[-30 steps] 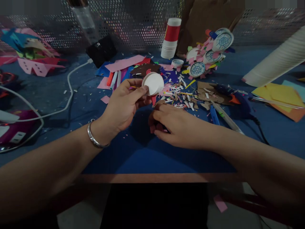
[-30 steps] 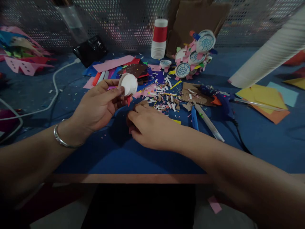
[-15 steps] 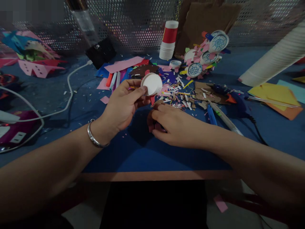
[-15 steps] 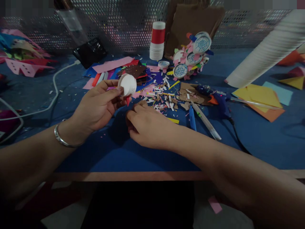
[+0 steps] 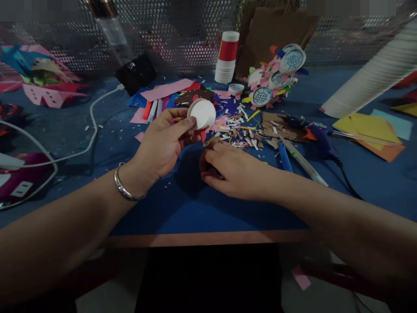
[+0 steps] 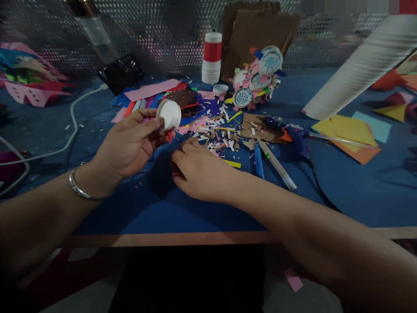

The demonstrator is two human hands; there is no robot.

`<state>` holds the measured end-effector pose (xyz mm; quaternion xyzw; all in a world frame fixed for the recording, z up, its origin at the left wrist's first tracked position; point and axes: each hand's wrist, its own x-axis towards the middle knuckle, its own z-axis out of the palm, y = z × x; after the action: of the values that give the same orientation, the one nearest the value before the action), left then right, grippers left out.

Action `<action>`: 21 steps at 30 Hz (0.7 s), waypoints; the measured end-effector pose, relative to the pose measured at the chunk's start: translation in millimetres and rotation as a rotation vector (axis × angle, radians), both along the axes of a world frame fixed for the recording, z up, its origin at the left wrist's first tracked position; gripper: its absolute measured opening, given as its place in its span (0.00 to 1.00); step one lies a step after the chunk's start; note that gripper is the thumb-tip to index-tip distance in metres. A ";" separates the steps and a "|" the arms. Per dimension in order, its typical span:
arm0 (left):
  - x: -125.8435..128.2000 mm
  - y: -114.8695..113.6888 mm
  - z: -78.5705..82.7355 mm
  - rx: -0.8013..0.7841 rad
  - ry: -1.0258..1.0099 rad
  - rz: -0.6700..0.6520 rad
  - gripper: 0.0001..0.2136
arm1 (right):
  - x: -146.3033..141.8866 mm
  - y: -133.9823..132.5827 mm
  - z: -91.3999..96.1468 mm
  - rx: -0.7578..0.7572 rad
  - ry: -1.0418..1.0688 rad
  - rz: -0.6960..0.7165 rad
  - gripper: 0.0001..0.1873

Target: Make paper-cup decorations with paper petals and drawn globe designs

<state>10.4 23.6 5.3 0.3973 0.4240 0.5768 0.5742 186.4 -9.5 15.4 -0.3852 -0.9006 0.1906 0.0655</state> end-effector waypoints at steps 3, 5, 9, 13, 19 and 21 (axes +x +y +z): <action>0.5 -0.3 -0.6 -0.015 -0.011 -0.011 0.08 | -0.3 1.1 -3.1 0.005 0.019 0.021 0.05; -0.1 -0.2 -1.6 -0.023 -0.007 -0.023 0.08 | 0.8 2.2 -5.4 0.016 0.062 0.041 0.04; -2.6 0.6 -2.9 -0.012 0.012 -0.048 0.08 | 8.0 4.2 -7.8 0.012 0.275 0.070 0.05; -4.4 0.4 -0.6 -0.048 0.018 -0.039 0.08 | 19.3 4.1 -5.4 -0.075 0.499 0.003 0.05; -3.8 -1.7 6.3 -0.147 -0.058 -0.111 0.09 | 28.6 3.1 2.1 -0.178 0.798 -0.200 0.10; -3.5 -2.7 7.5 -0.158 -0.108 -0.155 0.10 | 29.5 4.4 4.5 -0.211 0.909 -0.250 0.08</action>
<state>6.9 20.9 12.8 0.3508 0.4046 0.5160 0.6686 215.9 -5.1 19.9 -0.3727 -0.7031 0.4208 0.4355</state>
